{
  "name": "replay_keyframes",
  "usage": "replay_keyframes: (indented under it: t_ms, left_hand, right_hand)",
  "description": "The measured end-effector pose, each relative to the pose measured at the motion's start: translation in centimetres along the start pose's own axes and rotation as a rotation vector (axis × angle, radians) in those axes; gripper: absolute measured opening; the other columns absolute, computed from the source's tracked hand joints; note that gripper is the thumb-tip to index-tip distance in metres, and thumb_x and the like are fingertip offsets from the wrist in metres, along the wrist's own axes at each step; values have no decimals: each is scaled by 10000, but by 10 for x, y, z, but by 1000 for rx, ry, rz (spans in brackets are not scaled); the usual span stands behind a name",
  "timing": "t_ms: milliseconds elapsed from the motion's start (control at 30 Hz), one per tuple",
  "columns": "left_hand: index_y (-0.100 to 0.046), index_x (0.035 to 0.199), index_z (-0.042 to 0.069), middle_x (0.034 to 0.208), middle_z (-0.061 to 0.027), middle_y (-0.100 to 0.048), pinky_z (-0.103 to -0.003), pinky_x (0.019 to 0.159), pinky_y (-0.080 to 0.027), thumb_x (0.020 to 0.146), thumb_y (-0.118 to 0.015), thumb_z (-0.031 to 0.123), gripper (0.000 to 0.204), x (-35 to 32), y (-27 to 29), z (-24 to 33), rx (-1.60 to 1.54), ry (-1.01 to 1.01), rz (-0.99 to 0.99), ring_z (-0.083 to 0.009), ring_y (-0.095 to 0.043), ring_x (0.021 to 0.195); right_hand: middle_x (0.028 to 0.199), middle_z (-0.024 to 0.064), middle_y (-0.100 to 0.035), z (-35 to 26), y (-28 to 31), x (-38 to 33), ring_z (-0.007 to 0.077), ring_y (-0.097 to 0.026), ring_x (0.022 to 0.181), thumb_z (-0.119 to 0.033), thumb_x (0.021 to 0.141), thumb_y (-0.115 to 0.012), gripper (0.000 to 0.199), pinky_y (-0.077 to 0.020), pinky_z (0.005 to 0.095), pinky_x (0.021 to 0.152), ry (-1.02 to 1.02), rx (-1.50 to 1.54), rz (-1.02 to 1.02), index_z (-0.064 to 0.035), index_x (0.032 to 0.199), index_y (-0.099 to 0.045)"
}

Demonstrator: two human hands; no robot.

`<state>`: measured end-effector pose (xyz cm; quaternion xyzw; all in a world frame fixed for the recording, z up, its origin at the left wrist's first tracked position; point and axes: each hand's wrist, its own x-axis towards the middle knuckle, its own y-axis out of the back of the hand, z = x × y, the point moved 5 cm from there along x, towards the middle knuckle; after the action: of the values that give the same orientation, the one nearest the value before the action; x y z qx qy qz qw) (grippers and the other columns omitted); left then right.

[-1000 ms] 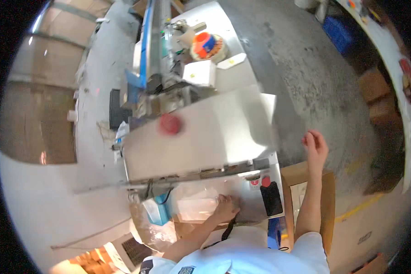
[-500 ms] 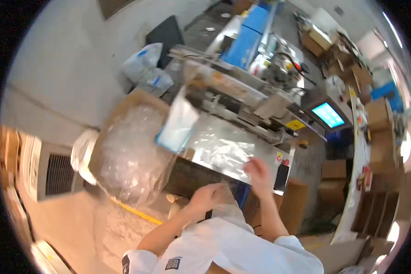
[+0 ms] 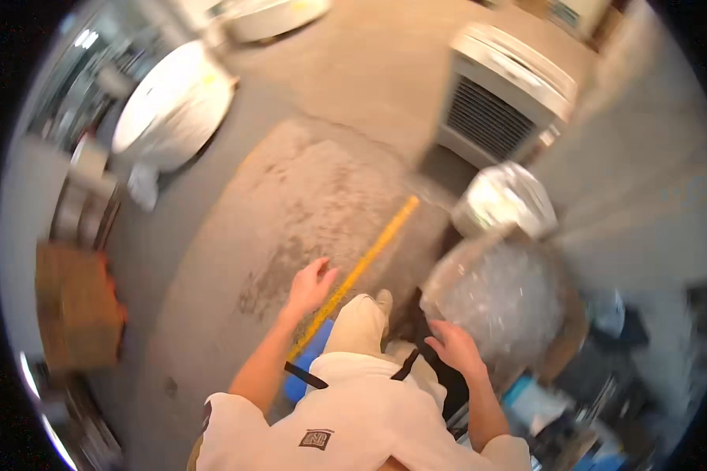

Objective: Adjusting components of a paper-processing machine using a wrench.

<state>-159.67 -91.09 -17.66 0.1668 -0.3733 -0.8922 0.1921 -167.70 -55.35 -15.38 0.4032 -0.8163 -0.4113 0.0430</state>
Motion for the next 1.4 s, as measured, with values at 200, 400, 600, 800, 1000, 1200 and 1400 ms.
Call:
replay_keyframes:
  t_ms: [200,400,600,800,1000,1200,1400]
  left_hand:
    - [-691,953,9,921,-212,-690,-435,717,-516,849,-633,355,366,-141,-13,-269,-204,630,179,-345,-674,832]
    - [-740,845,64,875,-185,-695,-428,794,-526,806,-603,404,368,-251,-47,-407,-291,1157,107,-344,-680,878]
    - [-748,879,100,861,-168,-702,-409,744,-528,817,-611,404,340,-275,39,-455,-565,1137,675,-317,-683,822]
    - [-758,802,78,734,-168,-692,-369,692,-518,824,-624,487,430,-313,110,-481,-1031,1330,921,-296,-684,717]
    - [-757,854,85,900,-170,-715,-433,794,-541,873,-553,474,439,-380,13,-502,-708,1642,680,-354,-688,819]
    - [-744,889,125,936,-159,-706,-432,802,-550,800,-578,357,298,-424,-73,-486,-953,2006,1196,-358,-681,862]
    - [-743,845,135,842,-147,-703,-417,716,-547,743,-644,320,233,-561,17,-523,-1183,2049,1758,-312,-689,801]
  right_hand:
    - [1040,179,-680,-121,-27,162,336,-654,968,-200,840,-701,374,-515,401,841,285,-75,-143,-12,1152,-616]
    - [1026,199,-686,-217,-145,314,339,-667,968,-241,804,-726,444,-528,391,837,318,-268,-383,-5,1167,-627]
    - [1065,183,-688,-438,-292,373,307,-676,977,-292,843,-707,462,-530,398,828,660,-332,-735,-37,1214,-604]
    - [998,189,-697,-587,-450,386,287,-690,924,-275,828,-733,473,-547,371,779,992,-511,-1071,6,1192,-621]
    - [1005,208,-686,-739,-612,328,308,-684,907,-278,828,-733,498,-547,375,778,1311,-578,-1266,19,1207,-606]
    - [1099,222,-653,-834,-763,170,338,-642,992,-344,862,-665,490,-513,417,852,1710,-794,-1588,-20,1223,-593]
    - [1090,200,-662,-880,-892,22,318,-647,981,-343,858,-679,487,-514,413,859,1929,-989,-1591,-22,1216,-598]
